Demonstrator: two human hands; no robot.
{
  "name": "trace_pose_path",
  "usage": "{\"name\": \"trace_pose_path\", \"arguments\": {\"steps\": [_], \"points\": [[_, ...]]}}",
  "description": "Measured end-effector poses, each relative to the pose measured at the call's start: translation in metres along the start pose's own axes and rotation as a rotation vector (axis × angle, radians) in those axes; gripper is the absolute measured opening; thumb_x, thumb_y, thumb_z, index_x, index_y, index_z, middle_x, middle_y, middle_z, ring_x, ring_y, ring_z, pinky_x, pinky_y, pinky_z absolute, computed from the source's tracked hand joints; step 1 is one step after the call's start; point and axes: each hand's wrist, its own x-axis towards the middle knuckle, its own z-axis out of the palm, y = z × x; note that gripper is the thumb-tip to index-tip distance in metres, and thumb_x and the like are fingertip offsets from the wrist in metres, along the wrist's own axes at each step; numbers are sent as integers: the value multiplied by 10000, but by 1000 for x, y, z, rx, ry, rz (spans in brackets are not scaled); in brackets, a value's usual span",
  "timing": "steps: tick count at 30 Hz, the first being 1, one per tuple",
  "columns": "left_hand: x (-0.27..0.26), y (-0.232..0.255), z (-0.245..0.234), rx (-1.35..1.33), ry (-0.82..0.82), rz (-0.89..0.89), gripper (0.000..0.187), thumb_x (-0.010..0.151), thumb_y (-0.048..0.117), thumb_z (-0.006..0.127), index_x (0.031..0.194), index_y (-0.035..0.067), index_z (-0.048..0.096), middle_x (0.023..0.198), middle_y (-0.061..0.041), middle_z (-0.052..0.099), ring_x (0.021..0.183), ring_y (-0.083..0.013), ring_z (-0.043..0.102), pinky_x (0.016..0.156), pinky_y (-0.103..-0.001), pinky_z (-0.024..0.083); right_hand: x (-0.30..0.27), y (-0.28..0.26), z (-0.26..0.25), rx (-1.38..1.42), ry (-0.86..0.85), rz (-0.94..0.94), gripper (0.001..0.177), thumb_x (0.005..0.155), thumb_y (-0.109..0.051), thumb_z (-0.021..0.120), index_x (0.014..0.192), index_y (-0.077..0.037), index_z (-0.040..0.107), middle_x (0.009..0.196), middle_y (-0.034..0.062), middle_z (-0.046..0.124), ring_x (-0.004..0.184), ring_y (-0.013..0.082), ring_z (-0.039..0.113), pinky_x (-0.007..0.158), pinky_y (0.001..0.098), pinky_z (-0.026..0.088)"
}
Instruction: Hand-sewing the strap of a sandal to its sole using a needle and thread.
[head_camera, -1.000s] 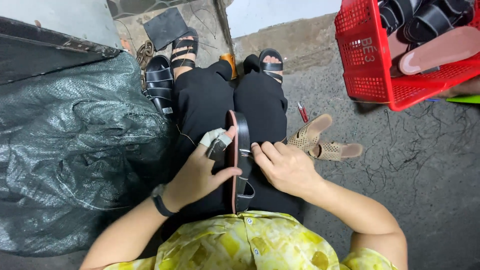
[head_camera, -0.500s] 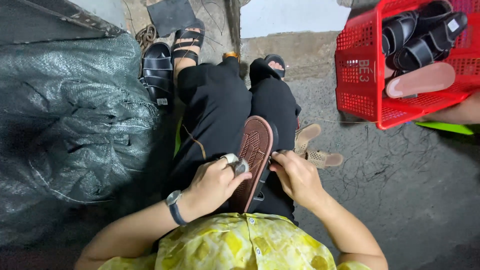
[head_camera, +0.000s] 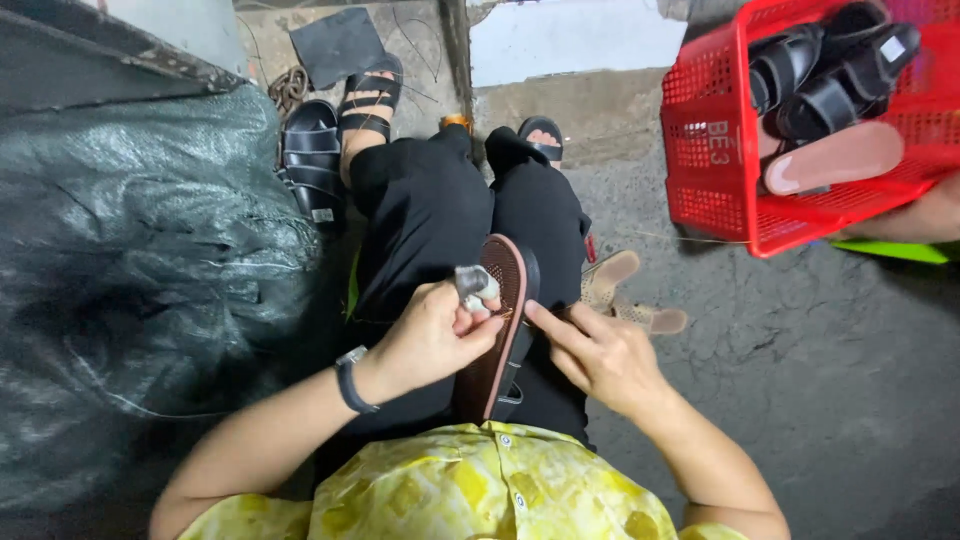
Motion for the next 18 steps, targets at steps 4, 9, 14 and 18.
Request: {"name": "trace_pose_path", "arguments": {"steps": [4,9,14,18], "points": [[7,32,10,578,157,453,204,763,220,741,836,51,654,840,-92,575,766,-275,638,605,-348,549,-20,24,-37,-140,-192,0,427,885,-154,472,1282,-273,575,750,71,525,449,219,546,430,328,505],[4,13,10,797,11,739,206,837,158,659,673,69,572,878,-37,512,851,-248,548,655,-338,443,-18,15,-20,132,-138,-61,413,917,-165,413,1285,-213,594,1046,109,561,603,246,664,510,381,554],[-1,45,1,503,-110,444,128,700,142,742,797,73,694,1001,-33,663,1017,-261,545,851,-391,367,-17,10,19,548,15,119,226,843,-76,656,1062,-24,632,1007,108,610,762,216,616,641,281,499],[4,43,2,465,-114,390,108,679,139,713,771,99,671,828,-25,664,869,-220,558,776,-350,362,-25,4,23,707,47,229,92,784,6,644,874,-4,658,735,57,661,497,146,548,450,250,423]]}}
